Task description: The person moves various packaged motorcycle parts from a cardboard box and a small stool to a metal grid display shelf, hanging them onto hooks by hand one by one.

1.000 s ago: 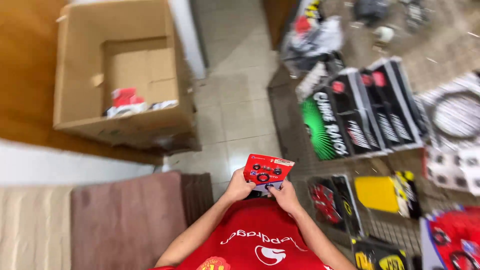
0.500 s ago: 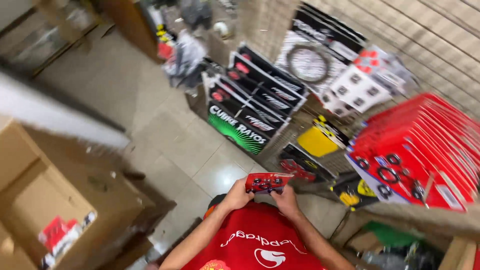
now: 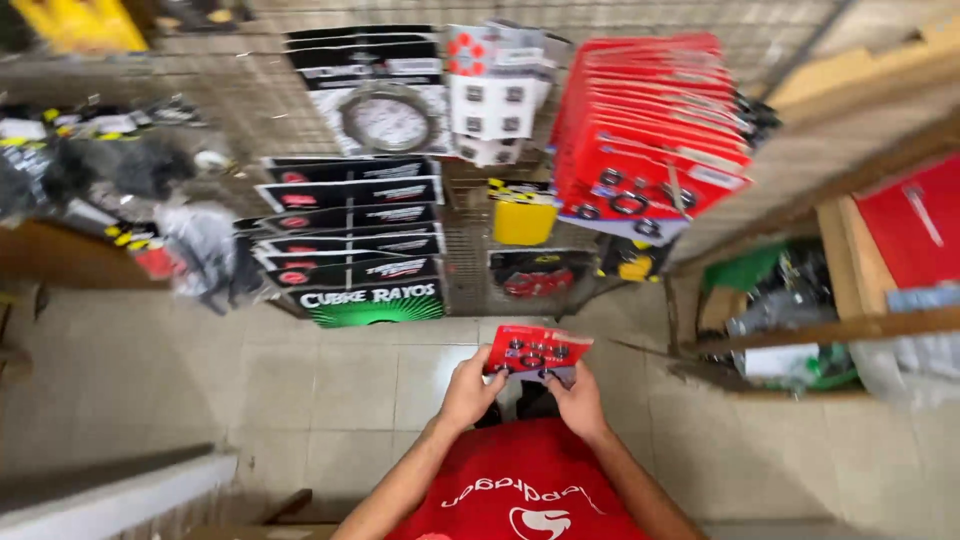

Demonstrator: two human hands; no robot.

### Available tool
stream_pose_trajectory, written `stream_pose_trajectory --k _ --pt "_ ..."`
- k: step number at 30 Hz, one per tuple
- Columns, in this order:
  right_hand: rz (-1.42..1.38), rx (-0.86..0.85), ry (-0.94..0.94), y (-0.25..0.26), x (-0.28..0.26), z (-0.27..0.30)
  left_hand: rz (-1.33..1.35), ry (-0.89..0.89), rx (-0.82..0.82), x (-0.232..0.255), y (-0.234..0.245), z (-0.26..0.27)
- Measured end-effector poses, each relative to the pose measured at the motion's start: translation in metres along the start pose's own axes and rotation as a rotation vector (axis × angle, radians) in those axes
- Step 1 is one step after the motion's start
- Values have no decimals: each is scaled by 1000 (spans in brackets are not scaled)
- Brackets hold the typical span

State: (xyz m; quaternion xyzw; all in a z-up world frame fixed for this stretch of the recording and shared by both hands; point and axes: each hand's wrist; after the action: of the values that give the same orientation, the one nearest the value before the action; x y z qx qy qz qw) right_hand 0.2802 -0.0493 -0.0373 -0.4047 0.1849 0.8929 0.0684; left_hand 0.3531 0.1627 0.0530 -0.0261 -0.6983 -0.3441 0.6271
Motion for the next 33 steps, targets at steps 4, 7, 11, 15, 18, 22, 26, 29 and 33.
stream_pose_trajectory --k 4,7,11,15,18,22,26,29,33 --pt "-190 136 240 31 -24 43 54 -304 139 62 8 -3" --pt "-233 244 510 55 -73 78 58 -542 228 88 6 -11" --pt "-292 279 911 89 -133 96 175 -843 372 97 -11 -37" --pt "-338 261 957 111 -167 111 207 -889 394 158 4 -48" --pt "-289 328 978 119 -174 111 214 -890 422 195 16 -49" --pt "-285 317 957 126 -186 118 343 -810 419 203 9 -49" --pt "-293 301 950 129 -193 120 395 -783 429 211 7 -50" --pt "-312 262 940 133 -200 122 400 -773 453 211 7 -55" --pt "-311 261 970 127 -193 107 371 -767 477 220 11 -56"
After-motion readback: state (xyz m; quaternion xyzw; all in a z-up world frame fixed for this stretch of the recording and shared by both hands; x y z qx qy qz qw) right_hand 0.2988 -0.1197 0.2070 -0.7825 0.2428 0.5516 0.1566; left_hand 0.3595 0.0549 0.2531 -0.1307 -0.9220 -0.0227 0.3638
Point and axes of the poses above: each hand's wrist, its own z-axis away from the middle knuckle, its own y-axis out of the back of the hand, x = y × z, and after that the axes turned 14 degrees about -y, right-handed
